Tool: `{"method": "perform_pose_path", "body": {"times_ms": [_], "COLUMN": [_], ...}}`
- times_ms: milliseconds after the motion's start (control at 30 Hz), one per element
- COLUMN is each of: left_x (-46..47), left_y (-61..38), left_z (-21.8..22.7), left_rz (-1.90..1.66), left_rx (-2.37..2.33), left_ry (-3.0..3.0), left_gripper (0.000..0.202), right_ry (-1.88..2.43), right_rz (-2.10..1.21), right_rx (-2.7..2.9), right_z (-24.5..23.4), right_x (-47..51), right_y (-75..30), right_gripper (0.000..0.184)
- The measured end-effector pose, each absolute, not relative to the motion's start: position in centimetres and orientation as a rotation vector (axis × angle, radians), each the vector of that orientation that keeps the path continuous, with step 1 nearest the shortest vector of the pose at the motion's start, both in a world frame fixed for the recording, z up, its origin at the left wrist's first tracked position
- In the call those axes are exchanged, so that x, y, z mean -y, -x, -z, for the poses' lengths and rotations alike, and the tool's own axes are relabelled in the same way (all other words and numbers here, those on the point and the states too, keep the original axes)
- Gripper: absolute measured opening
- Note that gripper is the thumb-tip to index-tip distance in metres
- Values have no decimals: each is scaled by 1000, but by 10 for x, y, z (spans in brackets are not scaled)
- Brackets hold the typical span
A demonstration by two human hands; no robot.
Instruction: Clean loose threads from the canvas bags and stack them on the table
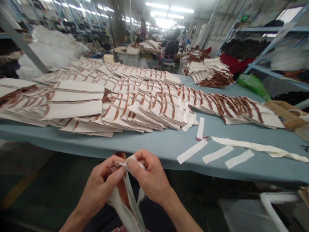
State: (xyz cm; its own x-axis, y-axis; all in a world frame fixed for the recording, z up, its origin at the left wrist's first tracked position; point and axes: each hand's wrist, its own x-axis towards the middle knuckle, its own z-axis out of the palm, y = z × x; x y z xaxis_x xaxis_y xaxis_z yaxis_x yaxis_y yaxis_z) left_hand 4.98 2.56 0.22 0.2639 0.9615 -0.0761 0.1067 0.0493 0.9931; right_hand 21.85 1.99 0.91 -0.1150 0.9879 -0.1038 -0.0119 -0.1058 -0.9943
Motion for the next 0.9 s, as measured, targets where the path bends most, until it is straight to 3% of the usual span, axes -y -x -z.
{"method": "perform_pose_path", "body": {"times_ms": [400,733,900], "left_x": [-37,-41,-41], "left_y": [-48,-48,-46], "left_z": [-18,-17,-19], "left_rz": [-774,-763,-743], "left_rx": [-1189,-1138,-1095], "left_ry": [-1680,-1675,-1672], "left_gripper": [32,30,32], "right_ry": [1515,1480,1383], "right_rz": [-1112,-1116,-1308], "right_rx": [1576,1616,1576], "right_z": [-33,-30,-25], "right_x": [-21,-22,-24], "right_y": [-232,-235,-240], "right_gripper": [23,27,29]}}
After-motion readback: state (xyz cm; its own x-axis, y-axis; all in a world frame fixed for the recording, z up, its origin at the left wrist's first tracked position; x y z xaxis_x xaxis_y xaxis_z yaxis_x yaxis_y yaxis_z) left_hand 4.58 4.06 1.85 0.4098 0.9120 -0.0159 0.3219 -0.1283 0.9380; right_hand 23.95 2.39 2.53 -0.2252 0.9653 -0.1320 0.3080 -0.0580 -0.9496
